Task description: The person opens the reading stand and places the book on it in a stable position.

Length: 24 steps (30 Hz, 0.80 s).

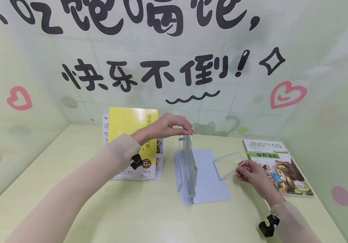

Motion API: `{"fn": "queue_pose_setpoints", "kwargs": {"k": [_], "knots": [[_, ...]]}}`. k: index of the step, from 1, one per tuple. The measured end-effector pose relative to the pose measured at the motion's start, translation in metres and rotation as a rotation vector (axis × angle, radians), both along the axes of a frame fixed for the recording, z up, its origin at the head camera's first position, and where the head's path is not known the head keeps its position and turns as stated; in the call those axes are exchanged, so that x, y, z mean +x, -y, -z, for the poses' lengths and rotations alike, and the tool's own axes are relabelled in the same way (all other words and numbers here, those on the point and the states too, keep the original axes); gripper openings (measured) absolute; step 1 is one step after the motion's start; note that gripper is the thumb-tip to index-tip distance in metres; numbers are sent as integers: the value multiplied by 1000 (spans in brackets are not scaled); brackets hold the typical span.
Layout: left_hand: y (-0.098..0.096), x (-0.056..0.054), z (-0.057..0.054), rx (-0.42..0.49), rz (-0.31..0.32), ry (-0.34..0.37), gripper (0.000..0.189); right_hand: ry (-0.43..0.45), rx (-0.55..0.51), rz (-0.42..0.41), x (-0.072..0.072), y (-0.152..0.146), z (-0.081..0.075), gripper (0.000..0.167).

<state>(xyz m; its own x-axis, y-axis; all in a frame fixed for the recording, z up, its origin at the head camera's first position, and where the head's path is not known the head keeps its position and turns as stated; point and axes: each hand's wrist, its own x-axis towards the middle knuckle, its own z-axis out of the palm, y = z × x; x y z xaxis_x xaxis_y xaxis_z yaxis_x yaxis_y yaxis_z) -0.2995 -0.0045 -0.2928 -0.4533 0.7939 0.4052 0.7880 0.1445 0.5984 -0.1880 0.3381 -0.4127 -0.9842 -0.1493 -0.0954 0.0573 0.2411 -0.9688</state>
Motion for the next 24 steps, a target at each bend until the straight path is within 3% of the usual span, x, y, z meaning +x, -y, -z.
{"fn": "queue_pose_setpoints", "kwargs": {"k": [3,7,12,24], "knots": [[-1,-2,0,10,11,-5,8,3,-18,-118,-2,2,5,23],[-2,-2,0,25,32,6,7,10,63,-207,-7,7,9,29],[-5,-2,0,36,44,26,7,-43,188,-266,-13,13,9,29],[-9,-4,1,46,7,90,5,-141,297,-340,-23,40,13,18]]}}
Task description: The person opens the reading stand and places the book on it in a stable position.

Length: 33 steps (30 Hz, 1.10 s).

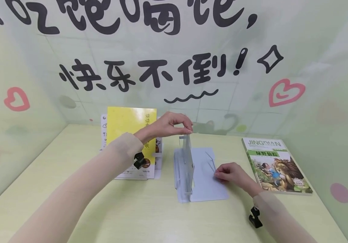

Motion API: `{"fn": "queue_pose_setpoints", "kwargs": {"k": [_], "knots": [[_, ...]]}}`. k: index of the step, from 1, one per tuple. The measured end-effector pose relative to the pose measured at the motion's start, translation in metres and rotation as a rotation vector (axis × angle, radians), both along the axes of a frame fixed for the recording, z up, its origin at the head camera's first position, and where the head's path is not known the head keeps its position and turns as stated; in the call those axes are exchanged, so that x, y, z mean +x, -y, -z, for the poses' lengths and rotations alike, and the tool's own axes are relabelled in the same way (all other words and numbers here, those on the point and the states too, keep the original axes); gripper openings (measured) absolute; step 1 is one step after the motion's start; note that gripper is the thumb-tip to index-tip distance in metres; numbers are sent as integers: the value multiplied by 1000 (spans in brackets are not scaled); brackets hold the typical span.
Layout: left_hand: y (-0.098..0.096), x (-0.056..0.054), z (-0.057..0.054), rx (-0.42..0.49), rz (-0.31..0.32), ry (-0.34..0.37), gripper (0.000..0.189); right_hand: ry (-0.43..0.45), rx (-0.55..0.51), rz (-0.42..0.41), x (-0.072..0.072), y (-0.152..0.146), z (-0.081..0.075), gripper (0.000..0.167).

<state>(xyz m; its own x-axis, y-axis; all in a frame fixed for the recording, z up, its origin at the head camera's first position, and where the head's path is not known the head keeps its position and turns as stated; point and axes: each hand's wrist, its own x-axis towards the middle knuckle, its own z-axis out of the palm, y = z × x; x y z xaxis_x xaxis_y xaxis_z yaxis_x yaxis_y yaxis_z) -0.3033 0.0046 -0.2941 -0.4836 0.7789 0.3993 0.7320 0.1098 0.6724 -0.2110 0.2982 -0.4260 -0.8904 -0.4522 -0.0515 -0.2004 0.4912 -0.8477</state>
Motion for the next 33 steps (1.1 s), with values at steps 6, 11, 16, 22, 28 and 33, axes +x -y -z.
{"fn": "queue_pose_setpoints", "kwargs": {"k": [6,11,16,22,28,33], "knots": [[-3,-1,0,9,-1,28,6,11,-6,-16,1,6,0,19],[-7,-2,2,18,13,28,7,89,-51,-50,2,7,0,19],[-13,-3,2,-7,16,18,7,83,-55,-53,3,10,2,16],[-22,-3,0,-24,35,15,8,72,-15,-9,6,13,1,13],[-30,-2,2,-22,38,19,8,115,-44,-27,9,15,2,16],[-35,-2,3,-13,43,21,7,115,-50,-42,9,17,2,16]]}}
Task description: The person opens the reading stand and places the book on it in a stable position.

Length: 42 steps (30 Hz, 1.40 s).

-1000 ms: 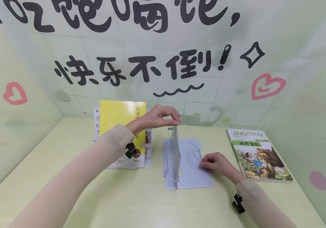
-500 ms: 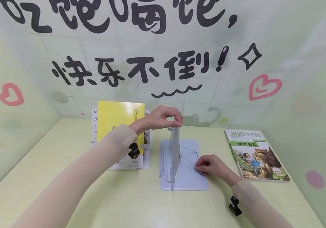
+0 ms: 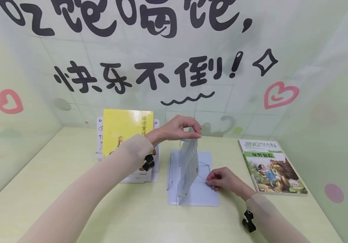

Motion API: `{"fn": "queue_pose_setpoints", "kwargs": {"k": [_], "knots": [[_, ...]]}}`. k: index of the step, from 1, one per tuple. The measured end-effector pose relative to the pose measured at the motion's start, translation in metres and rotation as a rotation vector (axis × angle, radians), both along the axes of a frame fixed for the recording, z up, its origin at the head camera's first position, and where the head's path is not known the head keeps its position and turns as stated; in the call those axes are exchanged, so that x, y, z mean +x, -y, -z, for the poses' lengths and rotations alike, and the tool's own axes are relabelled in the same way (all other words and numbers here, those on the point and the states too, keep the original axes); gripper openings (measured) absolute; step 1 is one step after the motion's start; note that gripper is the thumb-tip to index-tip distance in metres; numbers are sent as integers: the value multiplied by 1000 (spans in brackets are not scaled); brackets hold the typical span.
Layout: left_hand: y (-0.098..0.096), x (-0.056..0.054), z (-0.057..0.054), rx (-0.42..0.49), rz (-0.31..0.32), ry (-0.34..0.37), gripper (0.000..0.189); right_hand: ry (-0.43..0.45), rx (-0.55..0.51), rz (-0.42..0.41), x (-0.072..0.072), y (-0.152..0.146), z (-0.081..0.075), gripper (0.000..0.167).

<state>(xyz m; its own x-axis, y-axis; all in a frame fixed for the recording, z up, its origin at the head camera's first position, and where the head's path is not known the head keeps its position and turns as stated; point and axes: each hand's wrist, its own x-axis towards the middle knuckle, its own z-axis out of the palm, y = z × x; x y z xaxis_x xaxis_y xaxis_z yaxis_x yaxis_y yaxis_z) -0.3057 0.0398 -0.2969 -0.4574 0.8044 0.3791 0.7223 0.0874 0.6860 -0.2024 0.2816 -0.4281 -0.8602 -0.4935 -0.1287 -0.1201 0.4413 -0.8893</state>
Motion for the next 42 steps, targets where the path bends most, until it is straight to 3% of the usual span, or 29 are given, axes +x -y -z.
{"fn": "queue_pose_setpoints", "kwargs": {"k": [6,17,42], "knots": [[-3,1,1,-1,4,11,8,14,15,9,0,-1,3,17],[-13,-1,5,-30,-4,-43,8,28,4,61,6,0,1,21],[-31,4,13,-18,-42,45,9,-13,24,80,6,1,1,20]]}}
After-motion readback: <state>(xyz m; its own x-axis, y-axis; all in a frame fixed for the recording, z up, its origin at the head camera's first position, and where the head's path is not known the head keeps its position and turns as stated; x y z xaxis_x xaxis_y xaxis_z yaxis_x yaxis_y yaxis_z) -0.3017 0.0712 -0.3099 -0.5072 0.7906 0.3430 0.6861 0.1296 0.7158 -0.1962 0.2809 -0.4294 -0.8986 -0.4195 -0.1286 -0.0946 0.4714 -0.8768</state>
